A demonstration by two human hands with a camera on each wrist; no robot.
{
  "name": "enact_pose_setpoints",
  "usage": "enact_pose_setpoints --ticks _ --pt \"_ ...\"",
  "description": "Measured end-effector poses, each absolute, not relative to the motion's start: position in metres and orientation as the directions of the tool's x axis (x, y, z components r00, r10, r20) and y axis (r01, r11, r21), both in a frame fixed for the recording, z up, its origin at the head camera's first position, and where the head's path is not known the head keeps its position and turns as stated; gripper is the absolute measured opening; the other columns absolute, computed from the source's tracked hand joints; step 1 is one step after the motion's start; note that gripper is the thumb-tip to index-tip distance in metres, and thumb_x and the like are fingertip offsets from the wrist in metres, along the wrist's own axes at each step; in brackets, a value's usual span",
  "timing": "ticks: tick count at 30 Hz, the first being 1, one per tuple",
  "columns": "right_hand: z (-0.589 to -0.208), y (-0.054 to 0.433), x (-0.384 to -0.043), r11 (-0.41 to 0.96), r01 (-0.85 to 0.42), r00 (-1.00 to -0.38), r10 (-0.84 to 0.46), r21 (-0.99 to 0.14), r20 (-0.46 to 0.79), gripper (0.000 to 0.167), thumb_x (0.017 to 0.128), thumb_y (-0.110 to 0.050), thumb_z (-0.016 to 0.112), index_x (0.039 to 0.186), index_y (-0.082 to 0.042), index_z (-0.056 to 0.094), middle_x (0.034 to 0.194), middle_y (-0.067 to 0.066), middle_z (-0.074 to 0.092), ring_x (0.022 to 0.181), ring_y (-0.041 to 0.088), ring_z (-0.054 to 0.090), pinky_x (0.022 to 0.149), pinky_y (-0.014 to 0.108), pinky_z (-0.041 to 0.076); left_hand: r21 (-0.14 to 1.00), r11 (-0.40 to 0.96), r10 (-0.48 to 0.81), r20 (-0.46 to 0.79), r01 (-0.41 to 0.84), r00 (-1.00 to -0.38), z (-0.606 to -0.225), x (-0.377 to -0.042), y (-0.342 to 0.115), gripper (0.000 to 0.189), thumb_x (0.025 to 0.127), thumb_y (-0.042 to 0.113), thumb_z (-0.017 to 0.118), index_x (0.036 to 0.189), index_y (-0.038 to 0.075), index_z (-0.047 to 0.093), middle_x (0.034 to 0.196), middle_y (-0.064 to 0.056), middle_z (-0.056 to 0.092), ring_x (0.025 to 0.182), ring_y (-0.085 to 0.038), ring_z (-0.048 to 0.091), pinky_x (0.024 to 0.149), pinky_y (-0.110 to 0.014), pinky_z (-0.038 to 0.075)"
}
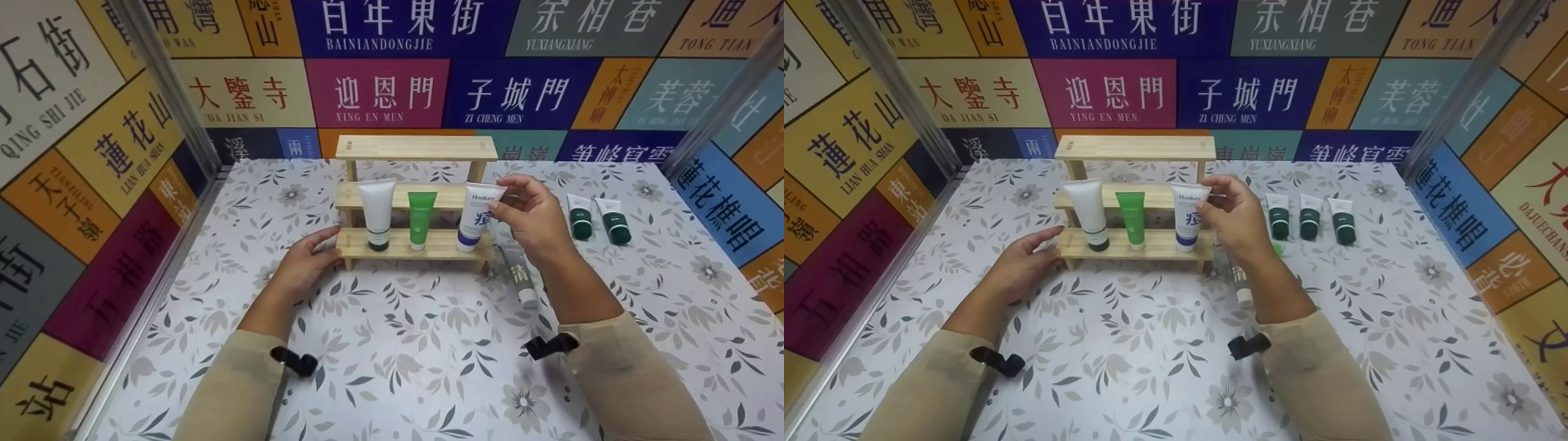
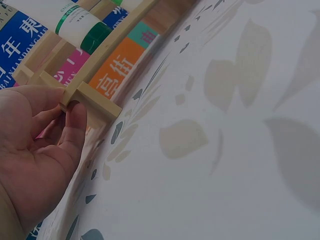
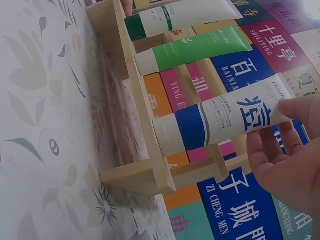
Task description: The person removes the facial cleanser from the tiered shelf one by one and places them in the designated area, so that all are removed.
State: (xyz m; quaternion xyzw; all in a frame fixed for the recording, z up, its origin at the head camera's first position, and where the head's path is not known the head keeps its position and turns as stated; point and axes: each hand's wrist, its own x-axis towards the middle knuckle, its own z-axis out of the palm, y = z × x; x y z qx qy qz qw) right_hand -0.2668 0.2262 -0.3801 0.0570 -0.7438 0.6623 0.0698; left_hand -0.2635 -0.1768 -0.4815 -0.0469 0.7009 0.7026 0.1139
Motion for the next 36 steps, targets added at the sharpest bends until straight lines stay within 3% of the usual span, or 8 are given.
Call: enact_pose_setpoints --ticks 14,20,27,36 --pt "-0.382 0.257 -0.255 0.018 -0.221 -0.974 0.054 -0.975 0.221 0.036 0.098 -0.004 0.077 0.131 -0.012 0.066 0.122 0.004 0.065 0.118 0.024 0.065 0.091 0.022 0.063 0.980 0.055 0.100 -0.198 -0.193 -0.975 -0.483 -0.264 -0.177 0.055 0.105 0.009 0.065 0.158 0.018 0.054 0.156 -0.014 0.060 0.120 -0.017 0.071 0.094 -0.022 0.058" --pt "-0.383 0.277 -0.251 -0.058 -0.222 -0.971 0.101 -0.973 0.216 0.042 0.097 -0.001 0.076 0.136 -0.008 0.064 0.122 0.005 0.065 0.116 0.020 0.066 0.088 0.021 0.063 0.976 0.062 0.100 -0.215 -0.210 -0.971 -0.482 -0.264 -0.177 0.054 0.105 0.010 0.064 0.158 0.020 0.054 0.157 -0.011 0.059 0.130 -0.021 0.070 0.105 -0.028 0.057" --pt "-0.390 0.302 -0.245 -0.132 -0.254 -0.964 0.119 -0.958 0.239 0.040 0.096 0.004 0.074 0.133 -0.010 0.065 0.115 0.002 0.069 0.101 0.013 0.070 0.081 0.022 0.063 0.976 0.043 0.108 -0.219 -0.215 -0.970 -0.481 -0.263 -0.178 0.055 0.105 0.010 0.065 0.159 0.019 0.053 0.157 -0.012 0.059 0.133 -0.023 0.068 0.112 -0.033 0.055" --pt "-0.398 0.339 -0.244 -0.184 -0.201 -0.969 0.182 -0.962 0.167 0.047 0.095 0.000 0.078 0.137 -0.012 0.062 0.123 0.002 0.067 0.104 0.015 0.068 0.077 0.021 0.061 0.974 0.030 0.093 -0.224 -0.223 -0.970 -0.482 -0.263 -0.177 0.054 0.106 0.009 0.065 0.158 0.019 0.054 0.155 -0.013 0.060 0.128 -0.020 0.070 0.103 -0.025 0.058"
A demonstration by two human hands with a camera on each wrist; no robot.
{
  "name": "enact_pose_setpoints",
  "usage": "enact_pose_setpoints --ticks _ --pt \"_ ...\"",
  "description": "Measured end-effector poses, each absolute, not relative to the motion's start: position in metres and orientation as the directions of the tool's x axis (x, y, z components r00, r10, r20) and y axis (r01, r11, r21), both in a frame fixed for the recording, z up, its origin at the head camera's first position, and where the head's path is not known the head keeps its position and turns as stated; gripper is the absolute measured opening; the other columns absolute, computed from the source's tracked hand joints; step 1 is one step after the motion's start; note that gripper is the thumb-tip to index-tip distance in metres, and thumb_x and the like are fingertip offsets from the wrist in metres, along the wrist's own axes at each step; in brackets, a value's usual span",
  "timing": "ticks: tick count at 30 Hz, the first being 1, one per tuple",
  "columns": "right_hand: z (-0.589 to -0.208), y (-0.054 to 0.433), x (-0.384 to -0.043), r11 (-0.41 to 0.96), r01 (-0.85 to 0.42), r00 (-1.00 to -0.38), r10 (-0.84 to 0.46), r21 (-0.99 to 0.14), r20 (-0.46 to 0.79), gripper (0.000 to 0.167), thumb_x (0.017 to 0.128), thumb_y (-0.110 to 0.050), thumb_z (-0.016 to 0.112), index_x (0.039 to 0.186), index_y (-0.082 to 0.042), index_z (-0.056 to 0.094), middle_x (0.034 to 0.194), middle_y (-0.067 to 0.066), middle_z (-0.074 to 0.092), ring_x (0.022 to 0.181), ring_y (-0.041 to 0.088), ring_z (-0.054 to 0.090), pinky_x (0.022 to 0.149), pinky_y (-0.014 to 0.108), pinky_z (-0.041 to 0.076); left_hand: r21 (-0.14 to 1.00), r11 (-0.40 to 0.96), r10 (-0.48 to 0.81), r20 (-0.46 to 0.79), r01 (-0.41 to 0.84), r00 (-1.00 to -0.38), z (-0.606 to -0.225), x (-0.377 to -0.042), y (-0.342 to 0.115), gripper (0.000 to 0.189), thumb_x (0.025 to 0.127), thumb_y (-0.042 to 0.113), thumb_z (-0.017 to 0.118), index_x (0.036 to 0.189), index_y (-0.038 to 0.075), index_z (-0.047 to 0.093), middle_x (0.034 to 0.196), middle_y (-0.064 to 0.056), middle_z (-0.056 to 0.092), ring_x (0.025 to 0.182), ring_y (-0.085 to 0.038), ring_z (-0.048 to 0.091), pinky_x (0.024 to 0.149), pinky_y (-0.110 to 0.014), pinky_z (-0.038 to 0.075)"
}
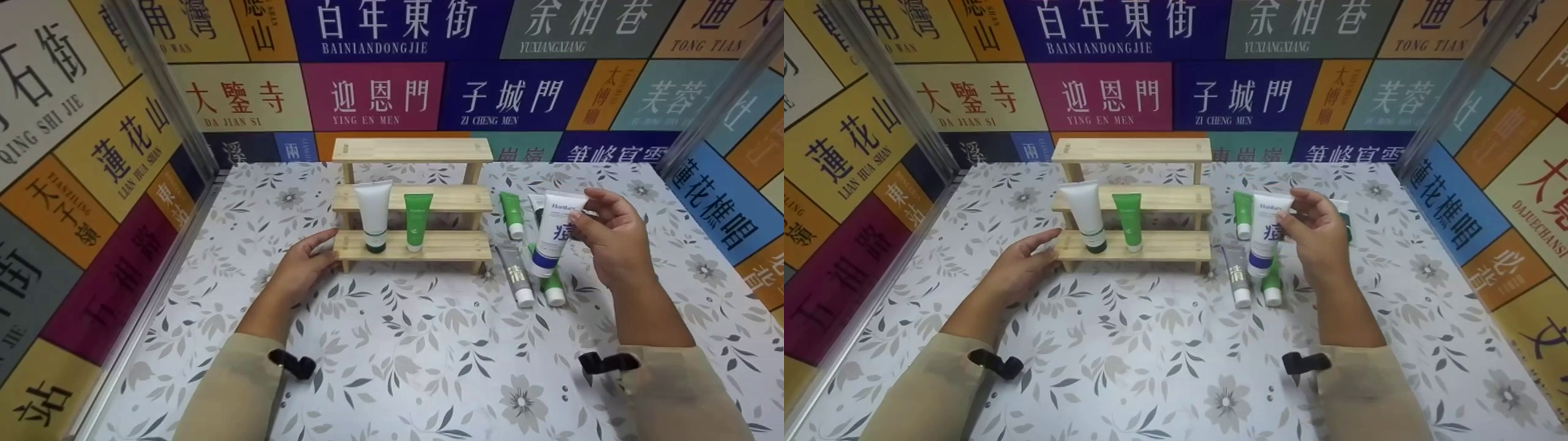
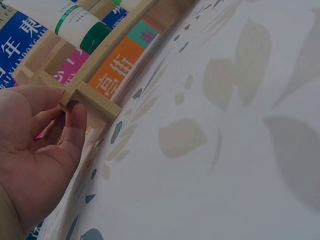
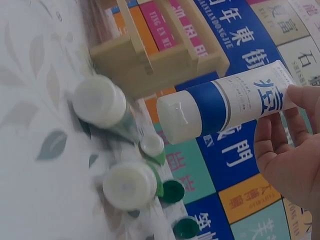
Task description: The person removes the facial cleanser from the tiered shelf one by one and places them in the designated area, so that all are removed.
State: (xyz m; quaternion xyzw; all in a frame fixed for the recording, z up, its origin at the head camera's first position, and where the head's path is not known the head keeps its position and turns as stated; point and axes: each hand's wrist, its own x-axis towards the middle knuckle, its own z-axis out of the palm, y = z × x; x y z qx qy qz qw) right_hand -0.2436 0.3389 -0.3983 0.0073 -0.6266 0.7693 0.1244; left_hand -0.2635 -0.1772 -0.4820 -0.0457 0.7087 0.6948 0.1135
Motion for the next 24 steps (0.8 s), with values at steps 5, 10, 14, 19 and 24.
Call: enact_pose_setpoints --ticks 5,10,14,19,24 --pt "-0.402 0.359 -0.246 -0.242 -0.127 -0.973 0.217 -0.962 0.074 0.055 0.093 -0.002 0.081 0.142 -0.014 0.060 0.127 0.002 0.065 0.112 0.018 0.064 0.083 0.022 0.062 0.974 0.039 0.086 -0.224 -0.221 -0.971 -0.482 -0.262 -0.177 0.054 0.106 0.010 0.065 0.158 0.020 0.054 0.154 -0.014 0.062 0.121 -0.016 0.072 0.100 -0.027 0.058" --pt "-0.407 0.377 -0.246 -0.238 -0.063 -0.971 0.239 -0.969 0.004 0.060 0.091 -0.009 0.085 0.146 -0.016 0.060 0.131 -0.002 0.065 0.119 0.016 0.061 0.086 0.021 0.060 0.973 0.046 0.083 -0.230 -0.227 -0.970 -0.482 -0.263 -0.177 0.054 0.105 0.011 0.066 0.157 0.021 0.056 0.151 -0.013 0.064 0.117 -0.014 0.073 0.099 -0.028 0.058" --pt "-0.413 0.390 -0.248 -0.241 -0.028 -0.969 0.243 -0.970 -0.033 0.062 0.091 -0.012 0.085 0.148 -0.019 0.060 0.130 -0.003 0.063 0.118 0.014 0.060 0.084 0.020 0.059 0.972 0.048 0.082 -0.232 -0.229 -0.969 -0.482 -0.264 -0.178 0.054 0.105 0.011 0.066 0.157 0.022 0.055 0.151 -0.012 0.065 0.116 -0.014 0.073 0.098 -0.028 0.058" --pt "-0.423 0.405 -0.250 -0.287 0.044 -0.968 0.225 -0.957 -0.112 0.062 0.092 -0.012 0.084 0.149 -0.021 0.061 0.130 -0.005 0.062 0.113 0.011 0.061 0.081 0.022 0.059 0.974 0.039 0.097 -0.224 -0.221 -0.970 -0.482 -0.265 -0.178 0.055 0.105 0.010 0.066 0.158 0.021 0.054 0.152 -0.013 0.064 0.118 -0.015 0.073 0.099 -0.027 0.059" --pt "-0.434 0.414 -0.253 -0.251 0.136 -0.958 0.214 -0.958 -0.192 0.062 0.092 -0.017 0.085 0.149 -0.025 0.061 0.129 -0.007 0.059 0.116 0.009 0.058 0.084 0.022 0.058 0.978 0.040 0.108 -0.208 -0.205 -0.972 -0.482 -0.264 -0.178 0.055 0.105 0.010 0.066 0.158 0.020 0.054 0.151 -0.015 0.064 0.118 -0.015 0.073 0.098 -0.025 0.059"
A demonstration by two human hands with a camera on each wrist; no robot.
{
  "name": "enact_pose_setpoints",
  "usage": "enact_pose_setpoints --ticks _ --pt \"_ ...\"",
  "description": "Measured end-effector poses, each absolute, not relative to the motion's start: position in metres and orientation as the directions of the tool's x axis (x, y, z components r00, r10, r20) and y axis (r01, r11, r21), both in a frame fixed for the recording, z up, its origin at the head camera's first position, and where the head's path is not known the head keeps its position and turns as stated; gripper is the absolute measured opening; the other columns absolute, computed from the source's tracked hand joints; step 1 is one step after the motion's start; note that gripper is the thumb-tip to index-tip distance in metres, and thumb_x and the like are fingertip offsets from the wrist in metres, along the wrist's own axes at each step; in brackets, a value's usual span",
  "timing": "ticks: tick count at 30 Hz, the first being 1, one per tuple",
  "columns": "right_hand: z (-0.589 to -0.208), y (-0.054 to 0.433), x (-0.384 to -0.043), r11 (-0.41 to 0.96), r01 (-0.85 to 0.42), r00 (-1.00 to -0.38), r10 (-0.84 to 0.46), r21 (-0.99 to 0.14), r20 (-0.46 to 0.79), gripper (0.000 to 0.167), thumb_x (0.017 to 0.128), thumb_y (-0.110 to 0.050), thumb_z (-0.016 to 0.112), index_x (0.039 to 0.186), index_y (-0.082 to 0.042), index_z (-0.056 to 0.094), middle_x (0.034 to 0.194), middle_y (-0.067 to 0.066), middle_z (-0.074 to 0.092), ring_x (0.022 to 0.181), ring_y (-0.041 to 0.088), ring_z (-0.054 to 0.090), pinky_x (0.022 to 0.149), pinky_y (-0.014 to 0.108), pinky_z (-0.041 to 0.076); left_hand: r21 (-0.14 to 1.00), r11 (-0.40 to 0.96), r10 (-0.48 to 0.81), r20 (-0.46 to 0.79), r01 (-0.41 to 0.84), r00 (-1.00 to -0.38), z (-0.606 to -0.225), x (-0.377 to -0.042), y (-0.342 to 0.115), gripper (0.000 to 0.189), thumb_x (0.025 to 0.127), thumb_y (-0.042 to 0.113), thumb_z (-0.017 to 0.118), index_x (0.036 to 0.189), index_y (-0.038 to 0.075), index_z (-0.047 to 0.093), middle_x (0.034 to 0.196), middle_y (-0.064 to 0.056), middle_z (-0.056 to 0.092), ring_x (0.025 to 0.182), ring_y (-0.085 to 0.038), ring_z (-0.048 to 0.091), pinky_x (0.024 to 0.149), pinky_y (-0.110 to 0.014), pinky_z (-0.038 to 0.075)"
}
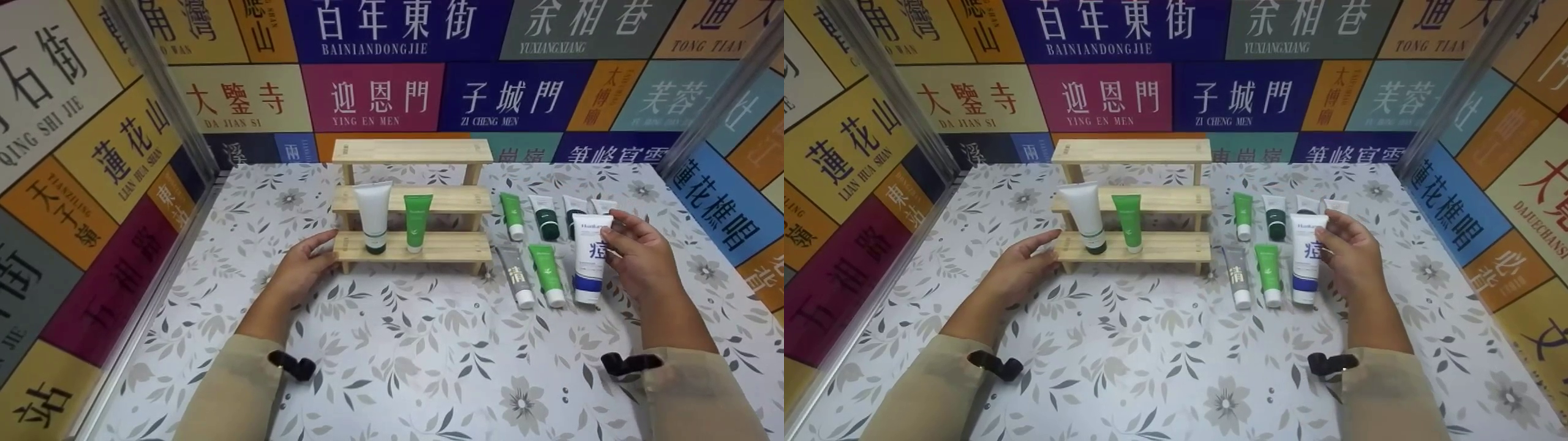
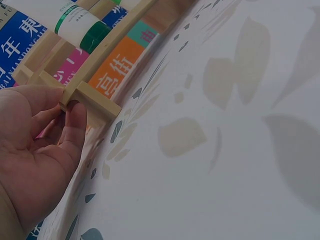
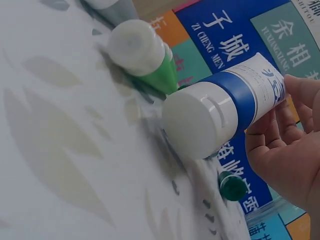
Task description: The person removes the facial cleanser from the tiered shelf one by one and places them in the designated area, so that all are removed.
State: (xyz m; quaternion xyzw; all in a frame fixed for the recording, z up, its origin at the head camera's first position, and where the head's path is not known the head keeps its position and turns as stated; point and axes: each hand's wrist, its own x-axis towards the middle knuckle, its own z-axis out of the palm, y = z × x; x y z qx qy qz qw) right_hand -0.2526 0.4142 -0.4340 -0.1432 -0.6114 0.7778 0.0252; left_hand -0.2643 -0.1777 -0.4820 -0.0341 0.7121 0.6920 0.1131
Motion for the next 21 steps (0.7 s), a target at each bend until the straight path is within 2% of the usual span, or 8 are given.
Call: enact_pose_setpoints --ticks 6,12,21 --pt "-0.445 0.421 -0.253 -0.252 0.196 -0.949 0.196 -0.948 -0.248 0.063 0.093 -0.018 0.085 0.149 -0.027 0.060 0.123 -0.008 0.059 0.110 0.008 0.058 0.084 0.022 0.056 0.982 0.010 0.118 -0.190 -0.190 -0.975 -0.483 -0.263 -0.177 0.056 0.105 0.007 0.064 0.159 0.016 0.052 0.154 -0.018 0.060 0.117 -0.015 0.073 0.098 -0.024 0.059" --pt "-0.453 0.424 -0.257 -0.248 0.254 -0.932 0.196 -0.935 -0.305 0.067 0.090 -0.020 0.088 0.150 -0.030 0.059 0.127 -0.009 0.058 0.113 0.006 0.057 0.086 0.020 0.056 0.983 -0.007 0.117 -0.181 -0.183 -0.977 -0.483 -0.262 -0.176 0.056 0.106 0.005 0.063 0.160 0.014 0.051 0.155 -0.019 0.059 0.115 -0.014 0.073 0.098 -0.024 0.058" --pt "-0.459 0.423 -0.259 -0.172 0.310 -0.926 0.167 -0.935 -0.338 0.061 0.092 -0.021 0.086 0.147 -0.030 0.060 0.124 -0.014 0.062 0.113 0.003 0.058 0.086 0.017 0.055 0.980 0.010 0.104 -0.198 -0.198 -0.975 -0.481 -0.262 -0.176 0.056 0.105 0.006 0.064 0.159 0.016 0.052 0.153 -0.017 0.061 0.117 -0.014 0.073 0.100 -0.025 0.058"
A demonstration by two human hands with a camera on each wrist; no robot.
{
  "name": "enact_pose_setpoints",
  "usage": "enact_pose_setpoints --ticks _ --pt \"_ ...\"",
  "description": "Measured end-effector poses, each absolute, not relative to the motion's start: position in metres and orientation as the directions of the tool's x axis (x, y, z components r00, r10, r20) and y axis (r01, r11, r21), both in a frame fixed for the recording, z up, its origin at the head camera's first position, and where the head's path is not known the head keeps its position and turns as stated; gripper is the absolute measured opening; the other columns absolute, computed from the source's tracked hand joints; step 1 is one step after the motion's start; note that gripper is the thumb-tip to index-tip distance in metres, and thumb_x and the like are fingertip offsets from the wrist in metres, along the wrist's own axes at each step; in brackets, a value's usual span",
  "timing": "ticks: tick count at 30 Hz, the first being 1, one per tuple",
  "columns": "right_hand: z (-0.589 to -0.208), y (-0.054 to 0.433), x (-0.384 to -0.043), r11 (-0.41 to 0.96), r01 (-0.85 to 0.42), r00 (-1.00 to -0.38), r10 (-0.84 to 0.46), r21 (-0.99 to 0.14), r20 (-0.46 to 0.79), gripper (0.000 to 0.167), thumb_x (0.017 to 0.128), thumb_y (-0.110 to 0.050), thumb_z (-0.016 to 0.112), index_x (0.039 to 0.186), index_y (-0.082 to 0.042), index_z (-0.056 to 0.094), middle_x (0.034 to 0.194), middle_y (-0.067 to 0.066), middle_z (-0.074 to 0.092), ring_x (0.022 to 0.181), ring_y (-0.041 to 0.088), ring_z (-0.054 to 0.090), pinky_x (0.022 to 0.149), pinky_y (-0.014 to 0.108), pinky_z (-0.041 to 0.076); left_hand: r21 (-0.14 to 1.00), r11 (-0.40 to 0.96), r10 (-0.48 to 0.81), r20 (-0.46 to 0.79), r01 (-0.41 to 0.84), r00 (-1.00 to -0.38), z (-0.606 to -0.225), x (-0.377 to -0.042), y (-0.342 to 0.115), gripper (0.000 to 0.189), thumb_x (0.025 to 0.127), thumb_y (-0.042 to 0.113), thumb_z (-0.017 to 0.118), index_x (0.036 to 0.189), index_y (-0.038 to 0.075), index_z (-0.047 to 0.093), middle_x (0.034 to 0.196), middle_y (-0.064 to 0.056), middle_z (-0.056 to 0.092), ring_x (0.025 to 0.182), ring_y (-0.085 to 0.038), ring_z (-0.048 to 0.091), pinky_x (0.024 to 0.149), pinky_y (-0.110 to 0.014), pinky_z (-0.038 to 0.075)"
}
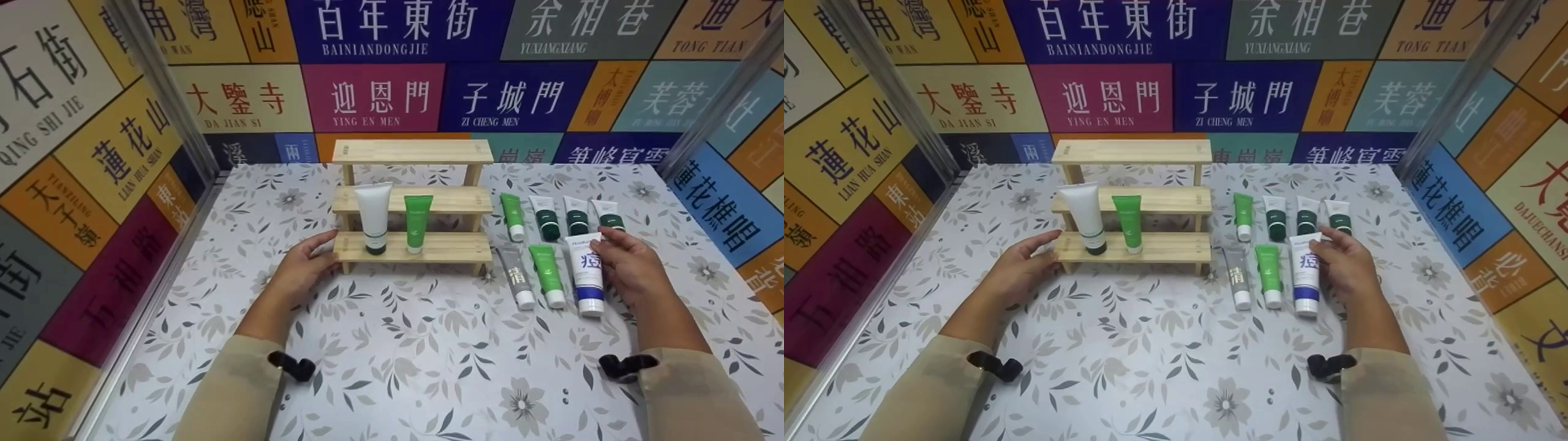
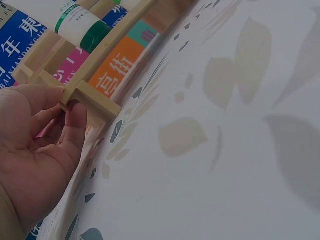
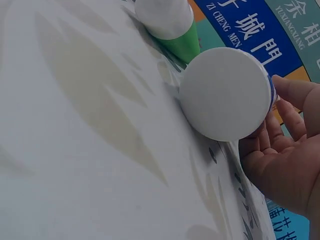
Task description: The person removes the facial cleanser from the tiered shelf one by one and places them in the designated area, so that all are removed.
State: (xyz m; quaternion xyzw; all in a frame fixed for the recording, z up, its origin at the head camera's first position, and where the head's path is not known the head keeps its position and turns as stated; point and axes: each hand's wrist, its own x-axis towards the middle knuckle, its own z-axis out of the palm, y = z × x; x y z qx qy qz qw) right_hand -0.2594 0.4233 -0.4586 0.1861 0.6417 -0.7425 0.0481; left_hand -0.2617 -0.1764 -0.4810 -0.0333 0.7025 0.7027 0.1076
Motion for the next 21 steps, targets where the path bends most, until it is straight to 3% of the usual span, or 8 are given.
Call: enact_pose_setpoints --ticks 7,14,21 --pt "-0.4590 0.4227 -0.2634 -0.042 0.412 -0.891 0.193 -0.910 -0.411 0.083 0.092 -0.035 0.086 0.164 -0.029 0.044 0.123 -0.016 0.060 0.116 0.005 0.055 0.086 0.018 0.054 0.978 0.016 0.101 -0.208 -0.207 -0.973 -0.4805 -0.2615 -0.1763 0.056 0.105 0.007 0.065 0.159 0.018 0.052 0.154 -0.016 0.061 0.119 -0.016 0.073 0.103 -0.028 0.058" --pt "-0.4630 0.4226 -0.2652 0.041 0.439 -0.882 0.213 -0.898 -0.421 0.083 0.094 -0.039 0.084 0.165 -0.029 0.042 0.124 -0.015 0.059 0.115 0.007 0.057 0.087 0.021 0.055 0.979 0.025 0.104 -0.202 -0.200 -0.974 -0.4797 -0.2604 -0.1759 0.056 0.105 0.007 0.065 0.159 0.017 0.052 0.154 -0.017 0.060 0.117 -0.015 0.072 0.100 -0.027 0.058" --pt "-0.4658 0.4212 -0.2663 0.219 0.468 -0.875 0.251 -0.856 -0.415 0.081 0.096 -0.053 0.076 0.166 -0.034 0.039 0.126 -0.018 0.057 0.120 0.012 0.055 0.092 0.026 0.054 0.978 0.028 0.094 -0.210 -0.209 -0.973 -0.4794 -0.2603 -0.1759 0.055 0.105 0.007 0.064 0.158 0.019 0.054 0.153 -0.016 0.062 0.114 -0.013 0.072 0.097 -0.027 0.058"
